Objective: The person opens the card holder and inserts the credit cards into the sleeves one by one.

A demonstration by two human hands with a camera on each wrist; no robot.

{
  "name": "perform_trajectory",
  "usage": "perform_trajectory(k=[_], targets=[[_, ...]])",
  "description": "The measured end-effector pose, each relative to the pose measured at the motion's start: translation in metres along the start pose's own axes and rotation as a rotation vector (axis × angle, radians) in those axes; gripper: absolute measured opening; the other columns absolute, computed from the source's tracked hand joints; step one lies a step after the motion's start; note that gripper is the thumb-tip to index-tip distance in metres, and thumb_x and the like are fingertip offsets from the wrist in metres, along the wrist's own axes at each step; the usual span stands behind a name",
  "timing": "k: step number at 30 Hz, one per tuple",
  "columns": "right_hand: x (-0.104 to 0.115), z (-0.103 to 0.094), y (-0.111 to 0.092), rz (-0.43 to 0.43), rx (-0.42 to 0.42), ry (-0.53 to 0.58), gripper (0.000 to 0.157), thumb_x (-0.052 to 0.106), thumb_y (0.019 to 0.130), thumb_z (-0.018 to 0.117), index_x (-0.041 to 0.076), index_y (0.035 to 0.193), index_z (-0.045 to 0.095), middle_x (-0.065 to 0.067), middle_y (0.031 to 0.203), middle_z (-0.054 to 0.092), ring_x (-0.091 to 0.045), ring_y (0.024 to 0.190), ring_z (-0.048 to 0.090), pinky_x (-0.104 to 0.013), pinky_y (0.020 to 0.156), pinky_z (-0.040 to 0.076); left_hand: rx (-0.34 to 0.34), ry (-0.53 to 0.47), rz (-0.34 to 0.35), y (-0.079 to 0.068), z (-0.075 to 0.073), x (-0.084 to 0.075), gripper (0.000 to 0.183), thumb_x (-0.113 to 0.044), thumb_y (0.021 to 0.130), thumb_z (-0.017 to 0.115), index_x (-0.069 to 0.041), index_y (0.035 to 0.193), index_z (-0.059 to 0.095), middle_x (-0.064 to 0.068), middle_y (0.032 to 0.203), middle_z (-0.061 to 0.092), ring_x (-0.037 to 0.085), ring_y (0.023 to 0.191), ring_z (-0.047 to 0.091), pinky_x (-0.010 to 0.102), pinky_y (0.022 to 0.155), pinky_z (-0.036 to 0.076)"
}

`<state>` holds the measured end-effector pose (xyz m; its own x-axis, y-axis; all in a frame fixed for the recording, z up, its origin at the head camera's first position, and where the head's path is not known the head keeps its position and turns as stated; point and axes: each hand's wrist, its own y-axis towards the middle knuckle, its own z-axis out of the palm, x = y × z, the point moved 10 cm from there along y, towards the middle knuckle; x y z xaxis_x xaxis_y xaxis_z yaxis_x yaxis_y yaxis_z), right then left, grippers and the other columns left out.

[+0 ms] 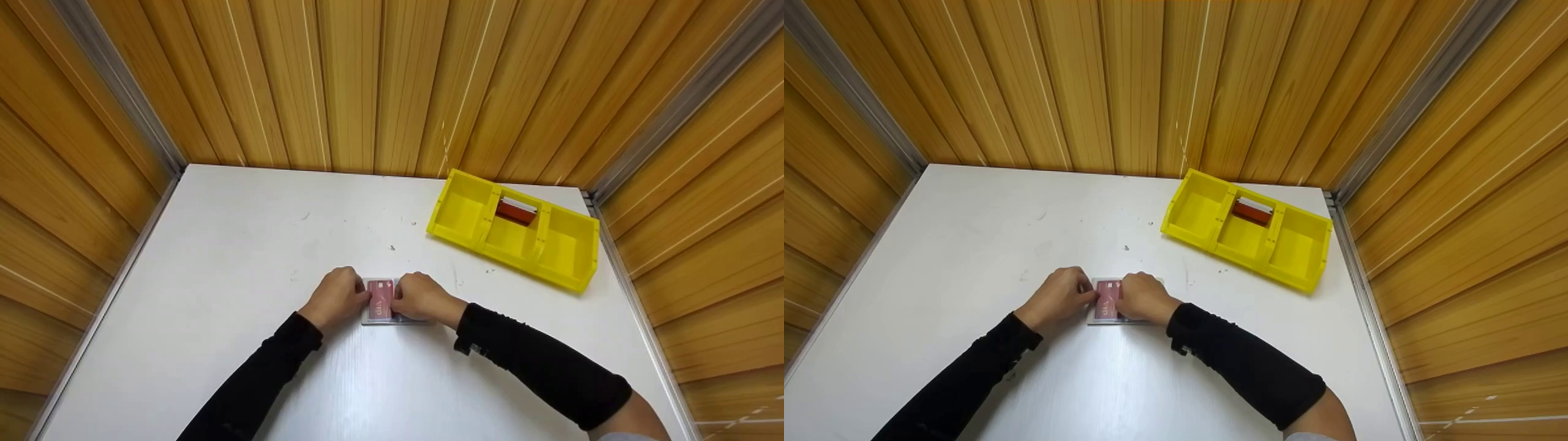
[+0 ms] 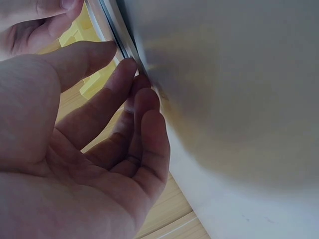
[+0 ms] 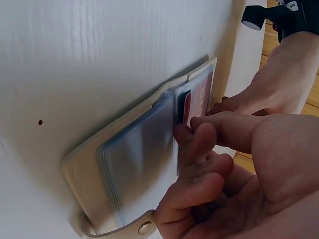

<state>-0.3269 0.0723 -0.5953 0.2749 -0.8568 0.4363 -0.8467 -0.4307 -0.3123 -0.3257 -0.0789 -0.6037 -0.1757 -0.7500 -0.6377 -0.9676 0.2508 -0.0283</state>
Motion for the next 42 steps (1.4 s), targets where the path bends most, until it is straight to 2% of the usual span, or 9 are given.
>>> perform_trajectory(k=[7,15,25,33,42], targets=[[0.002,-0.001,0.0,0.01,-0.011,-0.009,0.03,0.024,0.094,0.08,0.015,0.065,0.074,0.006,0.061,0.059,-0.018,0.069,0.055,-0.032,0.065,0.041,-0.009,-0.003,-0.005,-0.001,-0.001,-0.001,0.017,-0.017,0.096,0.081,-0.004,0.085,0.078,0.006,0.086,0.071,0.019,0.083,0.061,0.041,0.082,0.056],[0.006,-0.001,-0.001,-0.033,-0.012,0.008,0.032,0.019,0.094,0.08,0.013,0.063,0.074,0.01,0.054,0.05,-0.015,0.061,0.049,-0.03,0.059,0.035,0.0,-0.005,-0.002,-0.002,-0.001,-0.002,0.018,-0.017,0.098,0.08,-0.005,0.084,0.081,0.005,0.087,0.073,0.019,0.086,0.062,0.042,0.084,0.056],[0.001,-0.004,-0.002,-0.006,-0.002,-0.001,0.033,0.024,0.094,0.08,0.015,0.063,0.073,0.009,0.056,0.053,-0.015,0.065,0.05,-0.031,0.061,0.037,-0.004,0.01,0.028,0.0,-0.001,-0.005,0.021,-0.015,0.096,0.082,-0.006,0.077,0.079,0.003,0.079,0.072,0.016,0.078,0.058,0.039,0.077,0.053],[-0.002,-0.017,-0.002,-0.004,-0.006,-0.004,0.035,0.025,0.093,0.078,0.015,0.061,0.072,0.01,0.053,0.048,-0.015,0.067,0.048,-0.03,0.062,0.037,0.001,0.009,-0.001,0.001,-0.001,-0.002,0.026,-0.016,0.095,0.081,-0.01,0.071,0.078,0.0,0.073,0.068,0.016,0.075,0.056,0.036,0.074,0.05],[-0.009,-0.036,-0.001,0.02,-0.04,-0.007,0.022,0.027,0.096,0.078,0.011,0.082,0.086,0.004,0.069,0.067,-0.019,0.08,0.058,-0.033,0.073,0.046,0.013,0.005,-0.021,0.001,0.0,-0.002,0.022,-0.016,0.097,0.081,-0.008,0.077,0.08,0.001,0.078,0.072,0.016,0.078,0.059,0.036,0.075,0.052]])
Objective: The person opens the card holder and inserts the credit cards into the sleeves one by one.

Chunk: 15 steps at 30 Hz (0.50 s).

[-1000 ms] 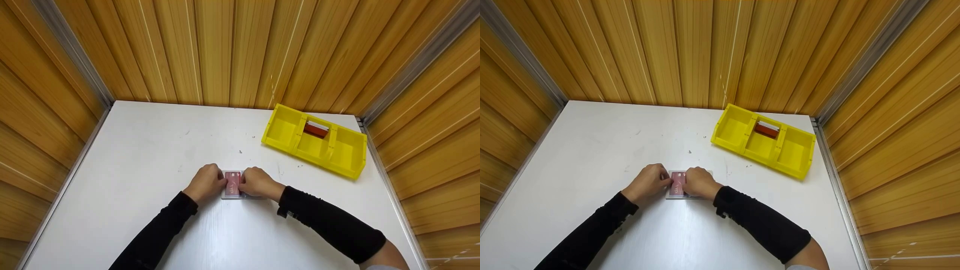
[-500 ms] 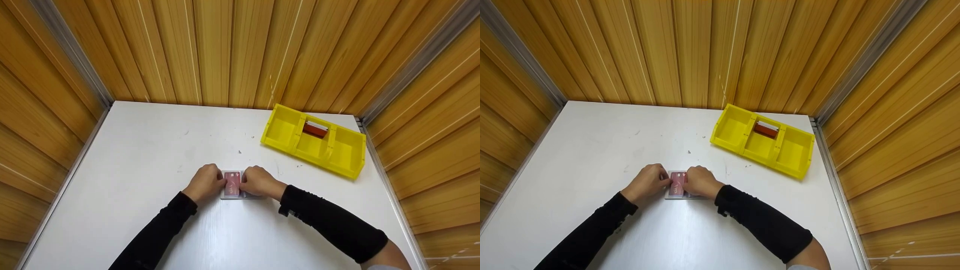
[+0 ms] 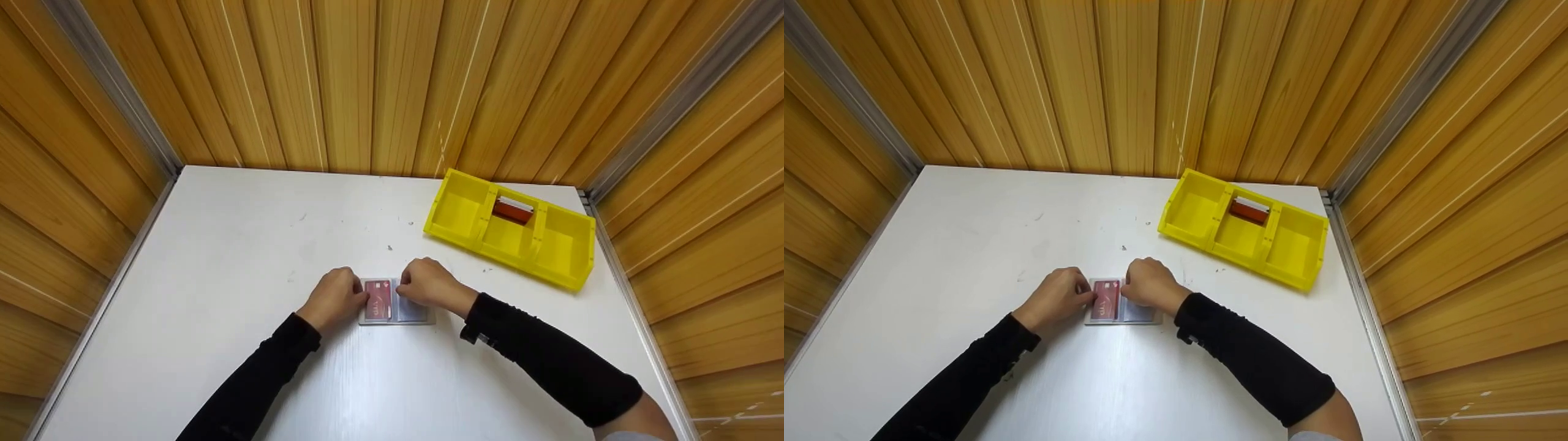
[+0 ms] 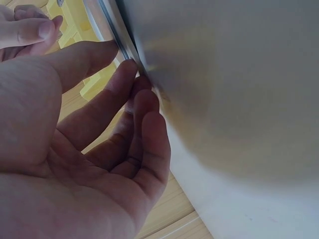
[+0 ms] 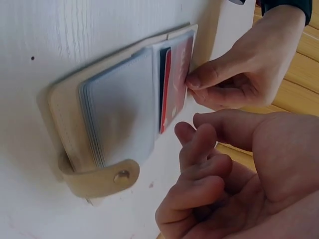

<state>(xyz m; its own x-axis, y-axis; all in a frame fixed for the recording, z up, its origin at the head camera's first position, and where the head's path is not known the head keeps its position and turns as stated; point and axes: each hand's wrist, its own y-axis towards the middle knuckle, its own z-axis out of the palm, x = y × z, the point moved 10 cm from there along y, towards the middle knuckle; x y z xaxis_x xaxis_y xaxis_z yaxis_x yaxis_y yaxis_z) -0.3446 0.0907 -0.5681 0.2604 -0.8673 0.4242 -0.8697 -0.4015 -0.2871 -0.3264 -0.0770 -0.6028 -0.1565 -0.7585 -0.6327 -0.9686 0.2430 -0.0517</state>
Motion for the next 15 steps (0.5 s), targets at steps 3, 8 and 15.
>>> perform_trajectory(k=[3,8,15], targets=[[-0.003,-0.007,0.001,0.025,-0.005,0.002,0.022,0.028,0.098,0.078,0.01,0.089,0.087,0.0,0.078,0.074,-0.021,0.089,0.06,-0.035,0.079,0.05,-0.009,0.008,0.007,0.0,-0.001,0.0,0.02,-0.015,0.096,0.08,-0.007,0.077,0.08,0.001,0.079,0.071,0.016,0.079,0.059,0.037,0.076,0.053],[-0.009,-0.019,0.004,0.066,-0.019,0.018,0.023,0.029,0.1,0.077,0.01,0.094,0.087,-0.005,0.09,0.076,-0.023,0.095,0.062,-0.039,0.085,0.053,-0.022,0.019,0.024,-0.001,-0.003,-0.002,0.02,-0.015,0.095,0.08,-0.007,0.076,0.079,0.002,0.078,0.071,0.017,0.079,0.059,0.039,0.077,0.053],[-0.019,-0.026,0.009,0.059,-0.029,-0.038,0.022,0.027,0.098,0.076,0.009,0.092,0.086,-0.005,0.089,0.079,-0.024,0.094,0.063,-0.042,0.09,0.053,-0.005,0.019,0.017,-0.001,-0.002,-0.002,0.02,-0.015,0.096,0.081,-0.007,0.077,0.08,0.002,0.079,0.072,0.017,0.081,0.06,0.038,0.079,0.053]])
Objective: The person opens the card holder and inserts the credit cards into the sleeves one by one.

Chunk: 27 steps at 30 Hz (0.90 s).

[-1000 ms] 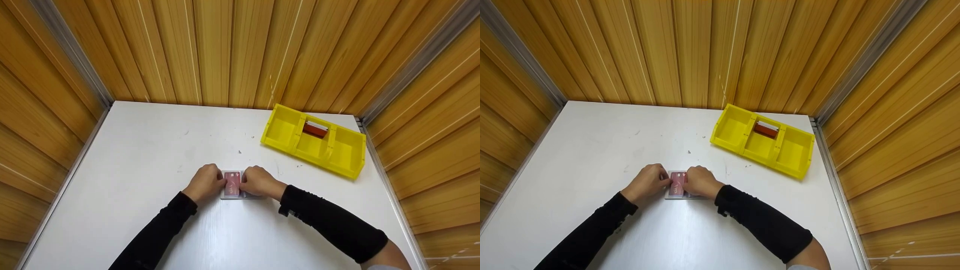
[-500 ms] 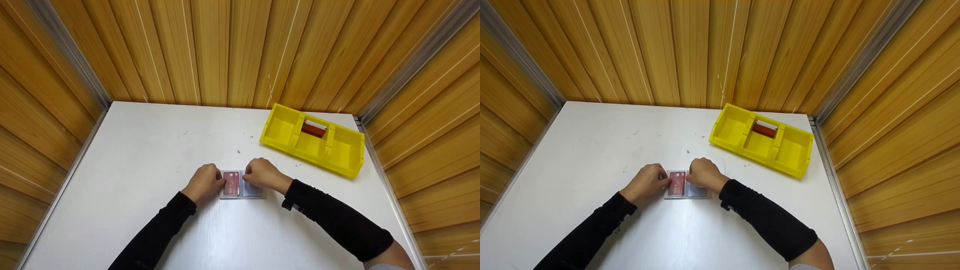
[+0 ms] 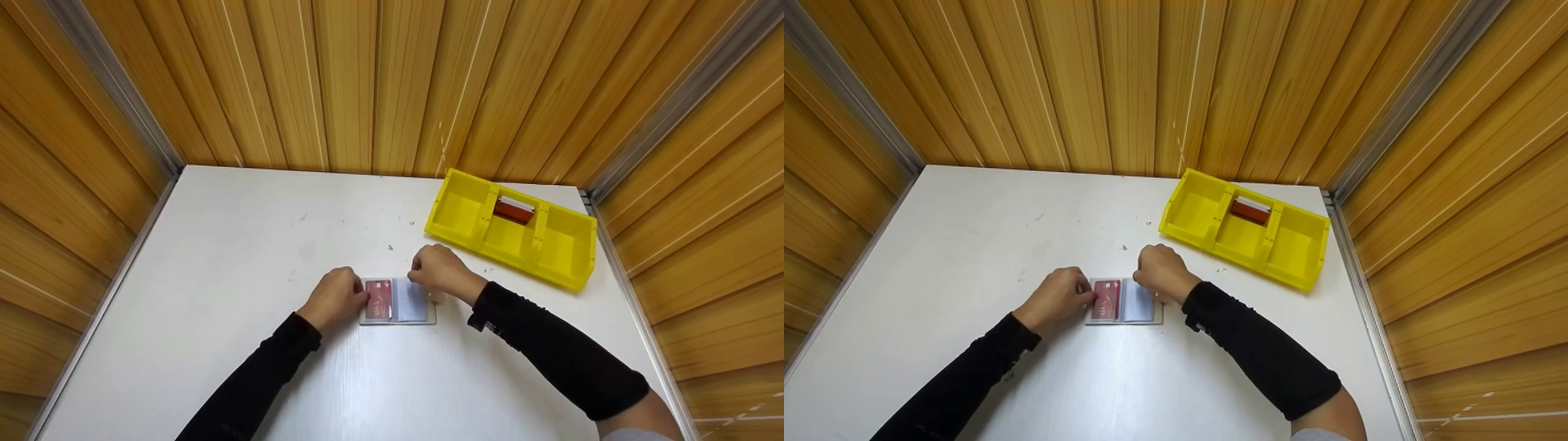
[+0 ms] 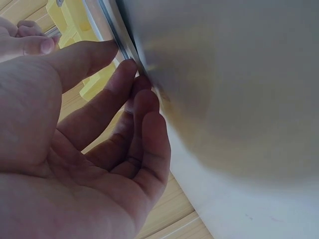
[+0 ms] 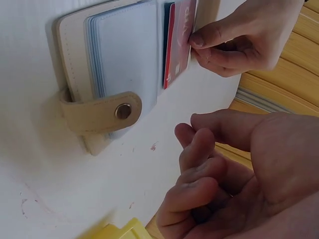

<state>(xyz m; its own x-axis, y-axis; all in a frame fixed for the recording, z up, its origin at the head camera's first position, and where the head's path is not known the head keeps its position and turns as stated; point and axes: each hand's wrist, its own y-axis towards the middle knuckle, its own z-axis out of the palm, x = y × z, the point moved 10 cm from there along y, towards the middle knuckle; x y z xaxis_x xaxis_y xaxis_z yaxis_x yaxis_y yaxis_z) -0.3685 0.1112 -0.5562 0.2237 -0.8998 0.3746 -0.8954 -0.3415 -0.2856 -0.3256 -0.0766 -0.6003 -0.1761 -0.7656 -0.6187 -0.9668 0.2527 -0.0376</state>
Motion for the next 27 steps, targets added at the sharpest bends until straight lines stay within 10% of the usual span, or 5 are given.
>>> perform_trajectory(k=[27], targets=[[-0.028,0.022,0.015,-0.029,0.109,0.031,0.019,0.027,0.101,0.08,0.01,0.099,0.086,-0.003,0.086,0.078,-0.018,0.081,0.065,-0.032,0.075,0.053,-0.022,0.0,0.024,-0.001,-0.001,-0.001,0.023,-0.012,0.095,0.079,-0.008,0.072,0.076,0.0,0.075,0.067,0.016,0.077,0.057,0.035,0.074,0.05]])
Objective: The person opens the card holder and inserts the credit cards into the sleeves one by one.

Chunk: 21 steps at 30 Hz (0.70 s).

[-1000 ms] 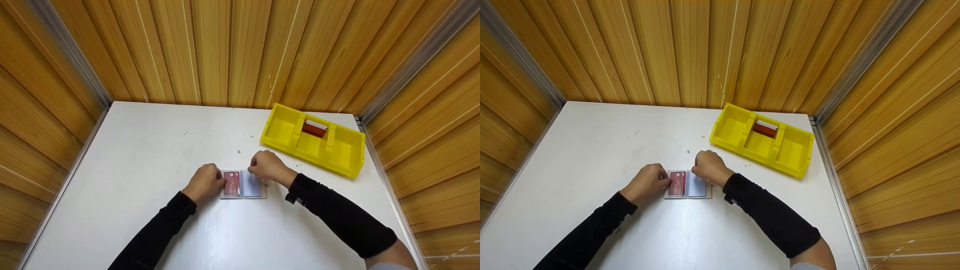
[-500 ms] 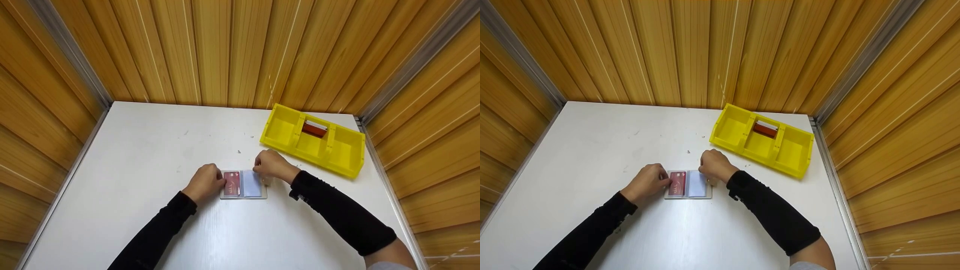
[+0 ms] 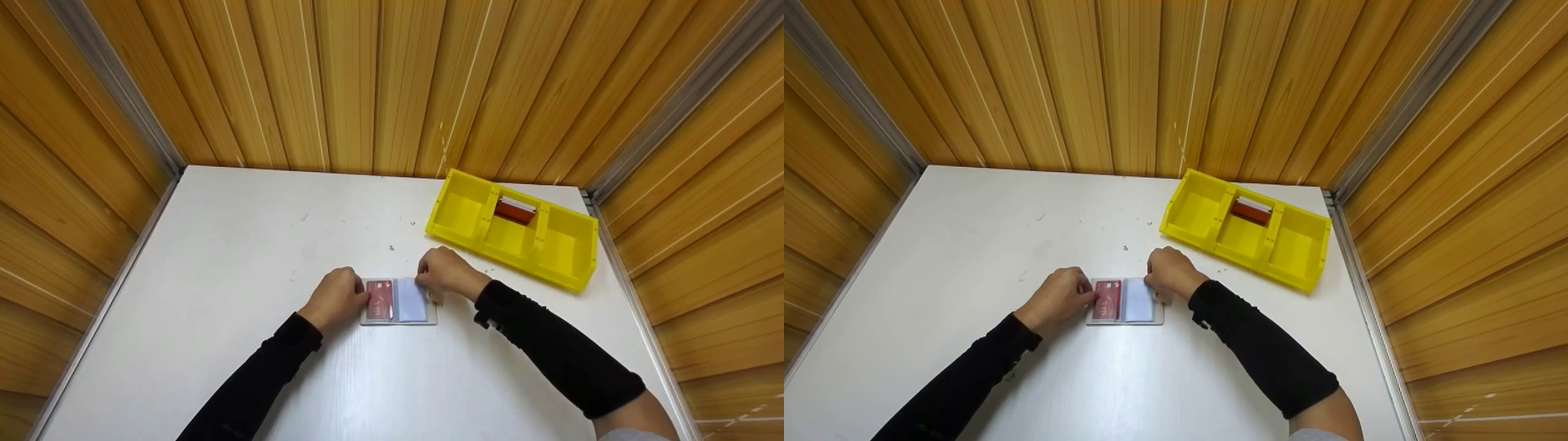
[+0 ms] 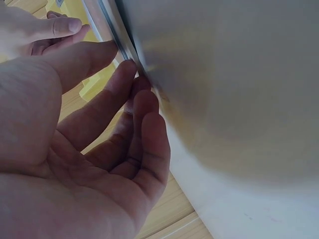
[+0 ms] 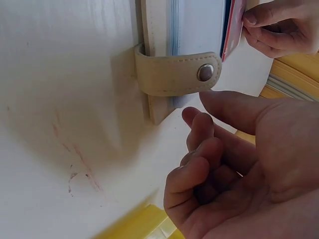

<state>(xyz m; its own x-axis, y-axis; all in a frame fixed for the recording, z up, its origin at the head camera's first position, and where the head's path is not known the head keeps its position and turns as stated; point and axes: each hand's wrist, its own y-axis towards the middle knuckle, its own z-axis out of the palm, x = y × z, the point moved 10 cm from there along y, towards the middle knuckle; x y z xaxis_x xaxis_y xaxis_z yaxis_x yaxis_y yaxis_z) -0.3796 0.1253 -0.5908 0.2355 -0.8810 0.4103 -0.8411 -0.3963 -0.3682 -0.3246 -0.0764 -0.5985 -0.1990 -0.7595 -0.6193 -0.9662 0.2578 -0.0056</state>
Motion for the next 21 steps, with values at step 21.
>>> perform_trajectory(k=[21], targets=[[0.0007,0.0046,-0.0005,-0.043,-0.067,-0.091,0.019,0.028,0.099,0.082,0.013,0.089,0.08,-0.004,0.091,0.072,-0.022,0.092,0.062,-0.042,0.088,0.053,0.012,-0.005,-0.012,0.0005,0.002,0.0008,0.022,-0.014,0.096,0.08,-0.008,0.075,0.079,0.002,0.079,0.072,0.017,0.082,0.059,0.039,0.08,0.053]])
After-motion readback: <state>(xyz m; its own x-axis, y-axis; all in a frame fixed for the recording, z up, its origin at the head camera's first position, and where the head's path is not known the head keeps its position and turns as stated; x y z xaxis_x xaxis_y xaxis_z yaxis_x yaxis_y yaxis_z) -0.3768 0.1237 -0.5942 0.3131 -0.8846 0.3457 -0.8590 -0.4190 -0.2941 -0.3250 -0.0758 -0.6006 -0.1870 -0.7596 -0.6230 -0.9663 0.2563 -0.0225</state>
